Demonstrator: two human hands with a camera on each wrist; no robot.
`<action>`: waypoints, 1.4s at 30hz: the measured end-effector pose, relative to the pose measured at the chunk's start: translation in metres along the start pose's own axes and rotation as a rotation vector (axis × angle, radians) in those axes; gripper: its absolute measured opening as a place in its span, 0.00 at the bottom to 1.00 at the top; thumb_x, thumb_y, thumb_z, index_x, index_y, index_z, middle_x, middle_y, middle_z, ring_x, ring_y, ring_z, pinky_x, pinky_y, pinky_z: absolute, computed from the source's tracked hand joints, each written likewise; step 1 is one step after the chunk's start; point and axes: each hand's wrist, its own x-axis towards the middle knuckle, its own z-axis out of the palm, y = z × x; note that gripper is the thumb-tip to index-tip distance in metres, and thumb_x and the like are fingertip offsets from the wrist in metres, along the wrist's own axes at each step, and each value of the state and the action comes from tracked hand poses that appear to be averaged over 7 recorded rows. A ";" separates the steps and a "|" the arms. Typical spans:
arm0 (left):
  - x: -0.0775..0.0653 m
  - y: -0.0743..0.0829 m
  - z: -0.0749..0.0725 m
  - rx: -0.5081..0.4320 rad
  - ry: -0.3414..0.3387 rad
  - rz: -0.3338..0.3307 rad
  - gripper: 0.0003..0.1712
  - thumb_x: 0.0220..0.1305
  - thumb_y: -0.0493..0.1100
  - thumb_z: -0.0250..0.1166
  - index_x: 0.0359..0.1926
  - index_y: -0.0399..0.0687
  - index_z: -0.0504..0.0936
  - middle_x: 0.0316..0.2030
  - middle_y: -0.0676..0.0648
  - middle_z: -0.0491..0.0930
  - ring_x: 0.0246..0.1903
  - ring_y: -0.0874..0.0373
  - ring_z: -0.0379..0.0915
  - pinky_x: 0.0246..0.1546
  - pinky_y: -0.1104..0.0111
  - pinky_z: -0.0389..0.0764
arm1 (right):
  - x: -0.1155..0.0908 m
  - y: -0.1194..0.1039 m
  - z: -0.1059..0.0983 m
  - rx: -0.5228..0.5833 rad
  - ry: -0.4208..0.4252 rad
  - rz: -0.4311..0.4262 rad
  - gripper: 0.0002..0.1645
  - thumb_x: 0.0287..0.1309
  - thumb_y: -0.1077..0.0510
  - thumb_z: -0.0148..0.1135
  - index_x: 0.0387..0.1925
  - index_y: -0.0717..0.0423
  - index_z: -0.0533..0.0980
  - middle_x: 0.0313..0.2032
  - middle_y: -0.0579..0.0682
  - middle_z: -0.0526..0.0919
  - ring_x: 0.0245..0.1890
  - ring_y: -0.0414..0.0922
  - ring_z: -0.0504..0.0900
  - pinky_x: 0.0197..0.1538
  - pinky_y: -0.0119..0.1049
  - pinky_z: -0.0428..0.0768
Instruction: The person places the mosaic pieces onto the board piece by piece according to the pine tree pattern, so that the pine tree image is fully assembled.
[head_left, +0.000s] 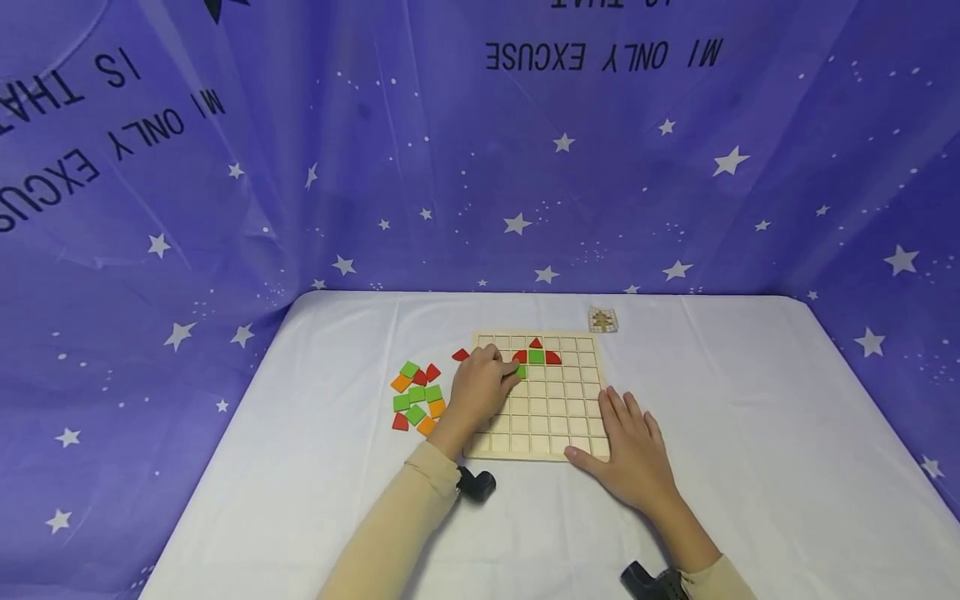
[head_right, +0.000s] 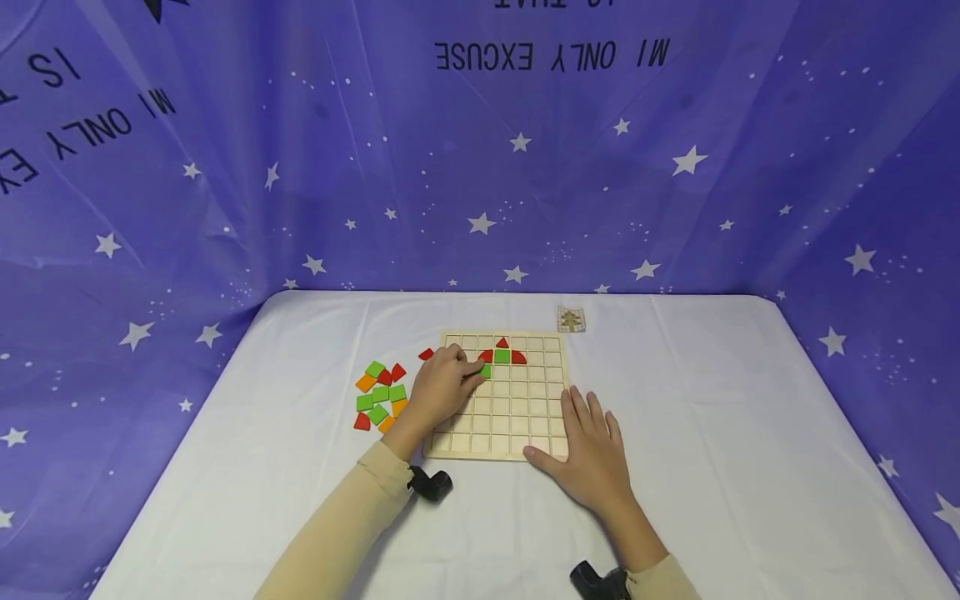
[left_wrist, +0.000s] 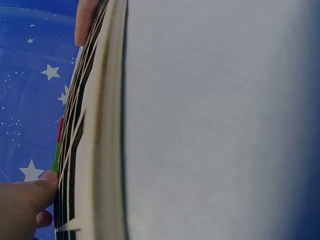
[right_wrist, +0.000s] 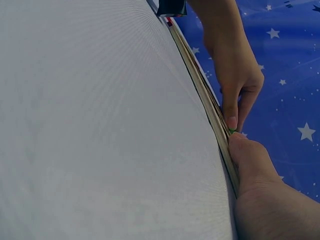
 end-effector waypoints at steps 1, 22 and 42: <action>0.000 0.000 0.000 0.005 0.000 -0.002 0.16 0.65 0.53 0.67 0.52 0.58 0.87 0.35 0.50 0.77 0.31 0.56 0.68 0.32 0.68 0.70 | 0.000 0.000 0.000 -0.001 0.001 -0.002 0.69 0.49 0.16 0.54 0.78 0.56 0.49 0.78 0.56 0.50 0.78 0.61 0.45 0.73 0.63 0.44; -0.006 -0.002 0.007 0.006 -0.002 -0.014 0.17 0.66 0.55 0.66 0.53 0.58 0.86 0.32 0.50 0.74 0.28 0.58 0.64 0.28 0.70 0.65 | -0.002 0.000 0.005 -0.011 -0.008 0.000 0.69 0.49 0.17 0.54 0.78 0.56 0.49 0.78 0.56 0.51 0.78 0.60 0.45 0.73 0.63 0.45; 0.004 0.002 0.003 -0.033 -0.032 -0.121 0.17 0.63 0.55 0.68 0.52 0.62 0.86 0.29 0.51 0.72 0.27 0.58 0.63 0.27 0.70 0.64 | 0.001 0.001 0.004 -0.015 0.006 0.011 0.68 0.50 0.18 0.55 0.78 0.55 0.48 0.78 0.56 0.50 0.78 0.60 0.45 0.74 0.63 0.44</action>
